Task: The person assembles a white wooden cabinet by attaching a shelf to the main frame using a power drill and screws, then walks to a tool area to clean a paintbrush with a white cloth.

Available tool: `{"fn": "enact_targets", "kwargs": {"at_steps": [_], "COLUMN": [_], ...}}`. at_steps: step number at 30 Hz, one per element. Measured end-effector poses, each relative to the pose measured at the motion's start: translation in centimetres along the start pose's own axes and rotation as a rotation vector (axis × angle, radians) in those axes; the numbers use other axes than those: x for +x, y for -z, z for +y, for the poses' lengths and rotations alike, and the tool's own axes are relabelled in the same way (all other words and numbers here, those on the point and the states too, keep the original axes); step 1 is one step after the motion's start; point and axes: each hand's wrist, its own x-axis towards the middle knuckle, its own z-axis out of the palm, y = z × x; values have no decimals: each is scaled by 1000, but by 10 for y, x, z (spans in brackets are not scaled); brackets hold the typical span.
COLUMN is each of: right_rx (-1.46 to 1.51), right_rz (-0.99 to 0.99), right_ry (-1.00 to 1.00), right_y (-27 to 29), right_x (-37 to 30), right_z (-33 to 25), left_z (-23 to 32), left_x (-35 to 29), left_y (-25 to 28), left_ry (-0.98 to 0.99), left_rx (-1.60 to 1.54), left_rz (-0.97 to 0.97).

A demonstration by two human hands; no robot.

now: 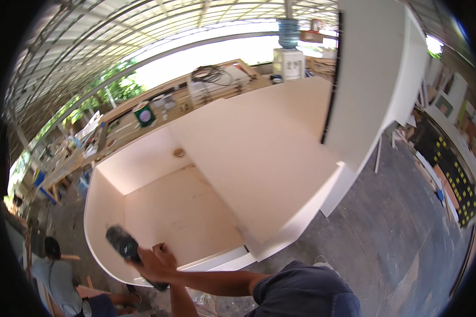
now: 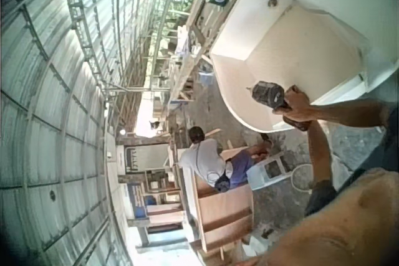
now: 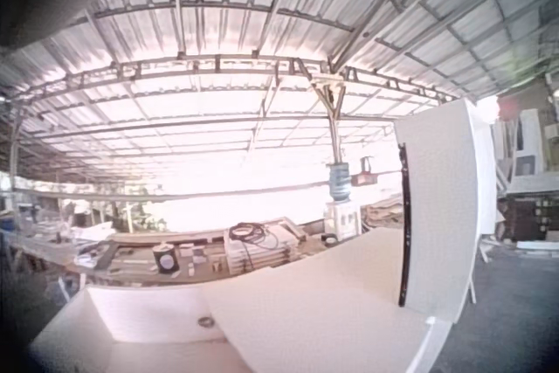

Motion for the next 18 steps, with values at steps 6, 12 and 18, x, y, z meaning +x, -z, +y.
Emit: {"fn": "enact_targets", "kwargs": {"at_steps": [6,12,18], "right_rx": [61,218,190], "right_rz": [-34,-184,-103], "right_ry": [426,378,478], "right_y": [70,180,282], "right_x": [-127,-222,-313], "right_z": [27,40,74], "left_z": [5,1,322], "left_x": [9,32,14], "left_y": [-2,50,87], "left_ry": [-9,1,-326], "left_rx": [-14,-50,-193], "left_rz": [79,299,18]}}
